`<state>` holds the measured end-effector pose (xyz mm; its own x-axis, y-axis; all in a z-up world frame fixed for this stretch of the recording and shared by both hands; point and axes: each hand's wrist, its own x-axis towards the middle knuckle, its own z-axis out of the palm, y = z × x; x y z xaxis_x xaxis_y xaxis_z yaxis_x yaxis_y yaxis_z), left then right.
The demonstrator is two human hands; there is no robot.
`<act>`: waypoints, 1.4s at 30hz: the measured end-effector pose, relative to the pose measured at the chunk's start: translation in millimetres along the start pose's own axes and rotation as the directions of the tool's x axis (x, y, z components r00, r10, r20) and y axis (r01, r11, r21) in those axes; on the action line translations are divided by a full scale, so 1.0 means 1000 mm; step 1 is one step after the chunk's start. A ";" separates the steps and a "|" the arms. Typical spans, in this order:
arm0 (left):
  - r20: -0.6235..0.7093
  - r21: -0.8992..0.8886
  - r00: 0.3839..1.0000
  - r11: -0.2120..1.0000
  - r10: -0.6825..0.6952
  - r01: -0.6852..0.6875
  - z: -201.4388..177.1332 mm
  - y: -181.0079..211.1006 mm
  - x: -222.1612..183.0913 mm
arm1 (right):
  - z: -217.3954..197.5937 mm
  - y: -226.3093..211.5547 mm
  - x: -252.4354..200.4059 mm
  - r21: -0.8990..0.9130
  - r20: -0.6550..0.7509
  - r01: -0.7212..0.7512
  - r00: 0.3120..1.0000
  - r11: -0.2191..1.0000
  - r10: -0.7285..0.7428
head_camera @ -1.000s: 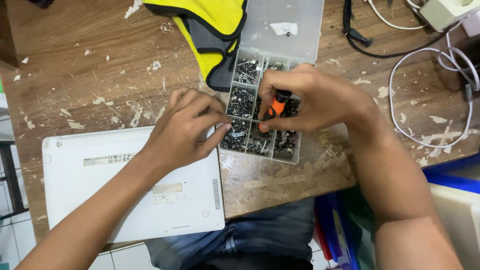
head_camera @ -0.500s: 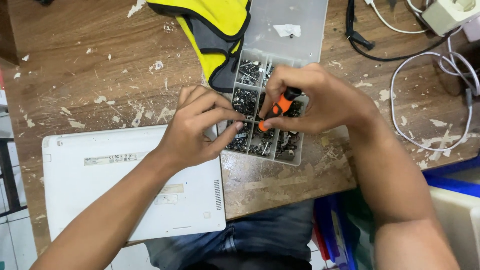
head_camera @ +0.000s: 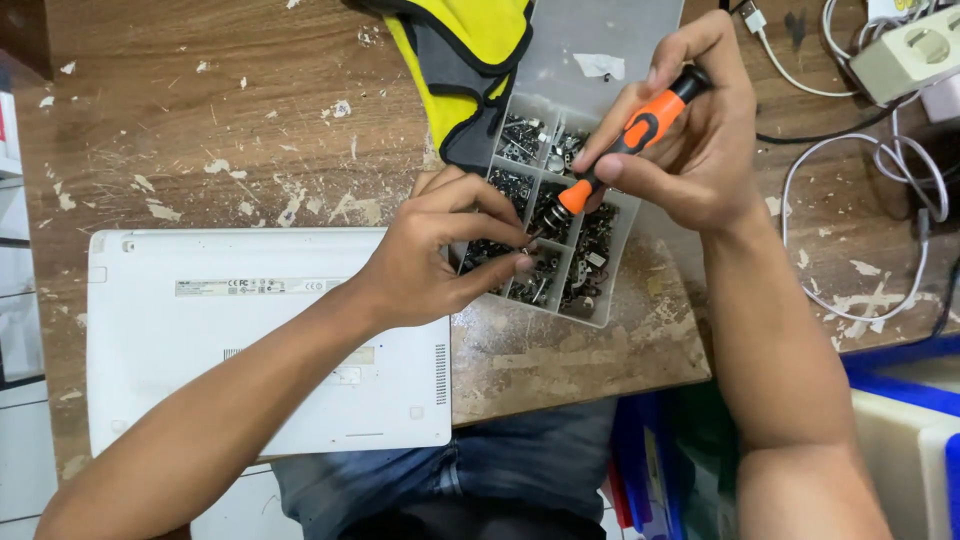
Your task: Fastening the bottom casing of a laptop with screws using a manual screwdriver.
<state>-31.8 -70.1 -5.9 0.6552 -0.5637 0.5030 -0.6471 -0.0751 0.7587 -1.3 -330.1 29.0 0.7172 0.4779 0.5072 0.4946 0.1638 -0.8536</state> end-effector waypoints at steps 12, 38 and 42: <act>-0.004 0.031 1.000 0.999 0.009 -0.009 0.001 0.000 -0.001 | 0.002 -0.002 -0.001 0.005 -0.033 -0.042 0.999 0.999 0.042; -0.029 0.021 0.999 0.999 -0.028 0.028 -0.001 0.003 0.001 | 0.005 -0.004 -0.001 -0.012 -0.069 -0.059 0.996 0.998 0.058; -0.075 -0.012 0.997 1.000 -0.015 0.014 -0.001 0.005 0.002 | 0.006 -0.004 -0.002 -0.015 -0.068 -0.058 0.996 0.998 0.056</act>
<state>-33.6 -70.1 -0.5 0.6921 -0.4994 0.5211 -0.6329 -0.0728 0.7708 -7.2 -326.7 30.9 0.7757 0.4265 0.4652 0.4598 0.1229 -0.8795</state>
